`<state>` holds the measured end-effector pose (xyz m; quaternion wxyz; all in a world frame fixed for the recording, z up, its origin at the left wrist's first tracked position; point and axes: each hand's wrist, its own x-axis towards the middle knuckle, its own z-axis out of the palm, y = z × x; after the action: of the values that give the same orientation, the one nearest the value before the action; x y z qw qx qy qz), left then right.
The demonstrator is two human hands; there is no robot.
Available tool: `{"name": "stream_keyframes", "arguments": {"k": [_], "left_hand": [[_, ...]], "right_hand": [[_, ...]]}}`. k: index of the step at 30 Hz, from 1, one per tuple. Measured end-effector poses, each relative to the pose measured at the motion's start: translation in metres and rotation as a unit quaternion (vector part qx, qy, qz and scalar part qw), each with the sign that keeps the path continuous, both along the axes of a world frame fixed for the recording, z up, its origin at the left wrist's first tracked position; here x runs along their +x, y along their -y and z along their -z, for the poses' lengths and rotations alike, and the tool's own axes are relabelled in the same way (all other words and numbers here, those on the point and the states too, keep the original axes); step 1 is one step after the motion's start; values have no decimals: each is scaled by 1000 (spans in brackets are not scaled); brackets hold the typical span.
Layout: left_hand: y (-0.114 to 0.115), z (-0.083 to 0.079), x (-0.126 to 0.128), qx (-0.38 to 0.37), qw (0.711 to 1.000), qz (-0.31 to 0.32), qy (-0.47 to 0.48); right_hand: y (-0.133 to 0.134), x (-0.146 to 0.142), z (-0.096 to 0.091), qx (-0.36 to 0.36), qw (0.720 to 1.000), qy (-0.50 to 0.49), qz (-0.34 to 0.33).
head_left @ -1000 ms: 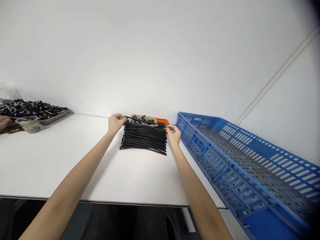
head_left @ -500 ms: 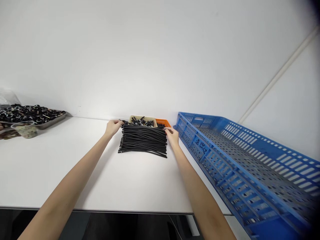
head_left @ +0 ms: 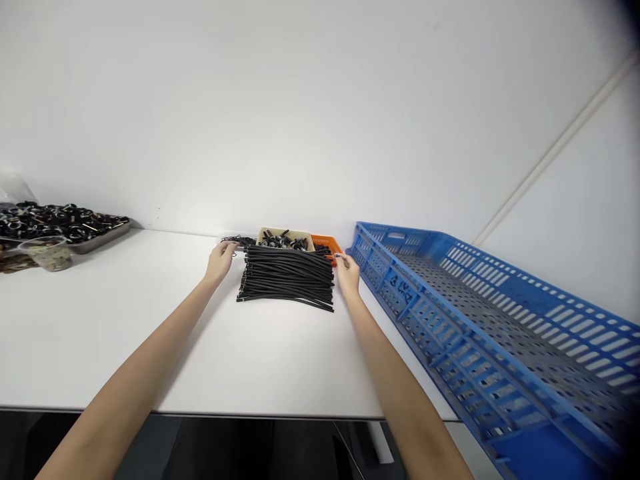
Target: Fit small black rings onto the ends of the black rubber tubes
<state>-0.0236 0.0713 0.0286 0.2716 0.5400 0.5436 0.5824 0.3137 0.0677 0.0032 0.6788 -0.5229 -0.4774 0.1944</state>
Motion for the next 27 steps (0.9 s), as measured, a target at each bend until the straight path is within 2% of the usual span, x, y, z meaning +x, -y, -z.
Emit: {"name": "stream_keyframes", "arguments": {"k": [4,6,10,15,17,21,24,27], "left_hand": [[10,4,-7,62,997,-49,6],[18,4,-8,111,991,-67,-20],[35,4,-7,186,968,-67,-153],[50,4,-3,251,902,-49,-348],[52,6,-3,250,892,-59,-371],[50,8,-3,202,901,-87,-374],[50,9,-3,146,911,-98,-374],[50,9,-3,96,917,-95,-376]], "right_hand": [[10,1,4,37,997,32,59],[14,1,6,65,992,50,92],[21,0,9,124,976,121,134],[41,-10,4,171,953,217,125],[48,-16,2,185,943,254,107],[54,-24,2,192,930,302,78],[53,-24,5,182,934,296,79],[52,-20,6,151,950,257,88]]}}
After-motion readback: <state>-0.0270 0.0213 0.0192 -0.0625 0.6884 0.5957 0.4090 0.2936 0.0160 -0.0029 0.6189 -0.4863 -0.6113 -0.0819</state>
